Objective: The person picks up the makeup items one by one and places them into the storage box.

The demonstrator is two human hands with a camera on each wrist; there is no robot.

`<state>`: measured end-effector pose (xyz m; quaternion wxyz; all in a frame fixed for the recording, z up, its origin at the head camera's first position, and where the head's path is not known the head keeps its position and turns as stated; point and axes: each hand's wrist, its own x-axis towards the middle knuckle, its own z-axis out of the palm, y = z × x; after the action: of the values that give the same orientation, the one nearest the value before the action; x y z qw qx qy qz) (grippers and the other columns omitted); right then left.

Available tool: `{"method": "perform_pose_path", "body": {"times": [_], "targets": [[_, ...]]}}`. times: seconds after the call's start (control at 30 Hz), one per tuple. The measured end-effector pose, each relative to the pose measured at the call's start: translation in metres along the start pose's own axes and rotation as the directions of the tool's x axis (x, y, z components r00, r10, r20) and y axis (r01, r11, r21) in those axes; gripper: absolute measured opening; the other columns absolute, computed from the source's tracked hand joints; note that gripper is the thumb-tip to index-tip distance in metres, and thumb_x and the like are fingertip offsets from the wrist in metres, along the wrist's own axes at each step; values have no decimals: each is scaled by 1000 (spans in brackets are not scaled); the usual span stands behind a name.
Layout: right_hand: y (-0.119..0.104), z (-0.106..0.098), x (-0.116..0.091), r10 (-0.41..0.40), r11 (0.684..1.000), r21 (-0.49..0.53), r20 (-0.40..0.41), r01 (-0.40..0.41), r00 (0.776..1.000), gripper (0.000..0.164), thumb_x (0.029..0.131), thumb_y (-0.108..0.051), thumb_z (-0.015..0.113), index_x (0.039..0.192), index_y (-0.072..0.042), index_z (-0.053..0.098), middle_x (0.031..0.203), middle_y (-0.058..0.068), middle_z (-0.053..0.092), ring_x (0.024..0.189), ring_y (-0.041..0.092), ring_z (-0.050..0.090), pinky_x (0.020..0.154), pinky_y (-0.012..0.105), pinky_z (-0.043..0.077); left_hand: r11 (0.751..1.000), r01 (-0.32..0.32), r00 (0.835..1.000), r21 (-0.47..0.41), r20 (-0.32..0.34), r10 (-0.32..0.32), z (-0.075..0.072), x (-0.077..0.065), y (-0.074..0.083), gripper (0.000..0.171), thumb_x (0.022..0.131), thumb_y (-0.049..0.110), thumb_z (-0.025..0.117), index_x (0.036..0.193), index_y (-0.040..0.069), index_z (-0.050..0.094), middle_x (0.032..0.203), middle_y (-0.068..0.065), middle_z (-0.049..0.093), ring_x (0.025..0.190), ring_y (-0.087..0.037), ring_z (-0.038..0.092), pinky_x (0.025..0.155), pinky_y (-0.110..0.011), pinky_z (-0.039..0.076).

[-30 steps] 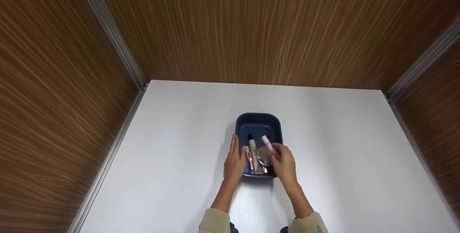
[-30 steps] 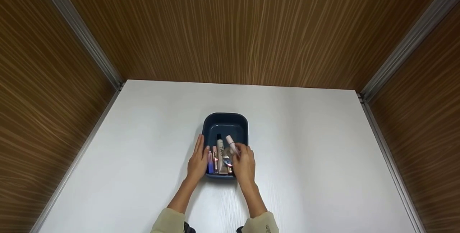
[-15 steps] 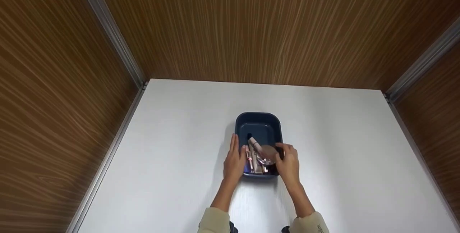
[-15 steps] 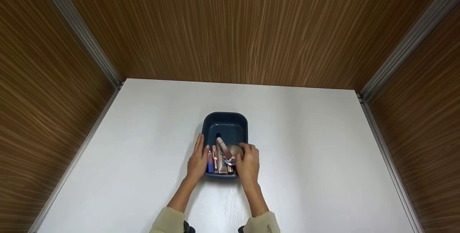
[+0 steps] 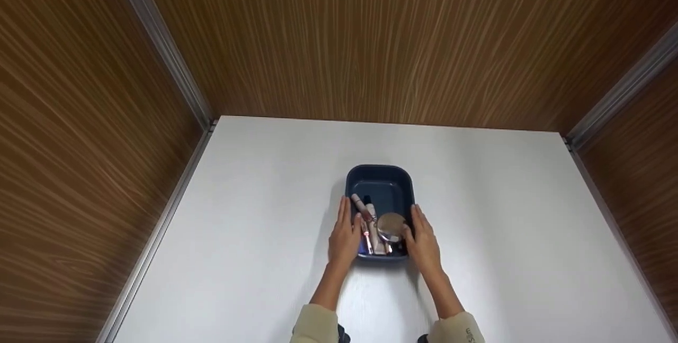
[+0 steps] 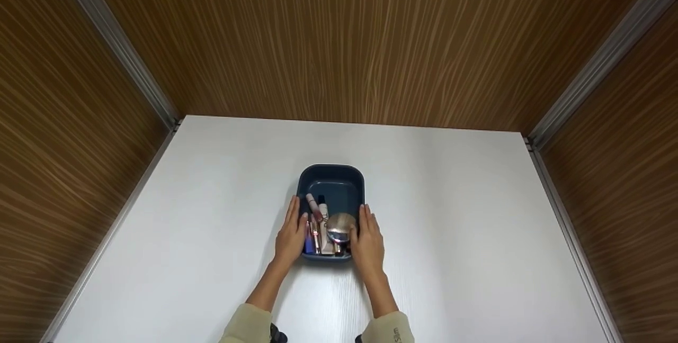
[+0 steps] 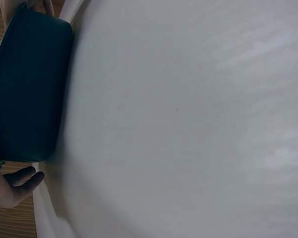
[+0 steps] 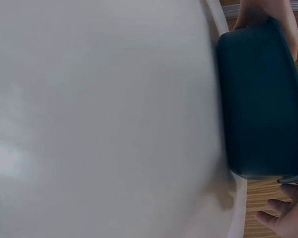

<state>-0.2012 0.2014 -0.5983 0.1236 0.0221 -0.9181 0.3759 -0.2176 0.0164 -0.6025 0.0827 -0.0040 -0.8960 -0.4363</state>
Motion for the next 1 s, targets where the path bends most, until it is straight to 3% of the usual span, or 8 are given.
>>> {"method": "perform_pose_path", "body": {"times": [0.3, 0.6, 0.8, 1.0], "targets": [[1, 9, -1, -19, 999, 49, -7, 19, 1000, 51, 94, -9, 50, 140, 5, 31, 143, 24, 28, 128, 40, 27, 102, 49, 22, 999, 33, 999, 0, -5, -33, 0, 0, -5, 54, 99, 34, 39, 148, 17, 21, 151, -1, 18, 112, -31, 49, 71, -46, 46], [-3, 11, -2, -5, 1000, 21, -5, 5, 1000, 53, 94, -11, 50, 141, 2, 30, 144, 20, 28, 130, 39, 25, 102, 49, 22, 1000, -12, 1000, 23, -24, 13, -3, 1, -6, 54, 99, 34, 39, 146, 13, 25, 151, -1, 20, 103, -29, 54, 64, -40, 45], [-4, 5, 2, -22, 999, -43, 0, 22, 1000, 54, 92, -12, 55, 139, 5, 33, 142, 22, 31, 127, 42, 28, 100, 52, 25, 1000, 5, 1000, -8, -5, -5, -2, 3, -4, 55, 99, 36, 38, 147, 12, 23, 151, -3, 19, 114, -31, 47, 75, -45, 45], [1, -16, 15, -15, 997, 78, -2, 15, 1000, 53, 91, -17, 57, 135, 7, 39, 140, 26, 32, 127, 42, 28, 102, 51, 21, 980, -21, 997, -199, 62, 34, -9, 8, -5, 61, 97, 40, 39, 146, 8, 23, 151, -11, 17, 132, -32, 23, 100, -50, 26]]}}
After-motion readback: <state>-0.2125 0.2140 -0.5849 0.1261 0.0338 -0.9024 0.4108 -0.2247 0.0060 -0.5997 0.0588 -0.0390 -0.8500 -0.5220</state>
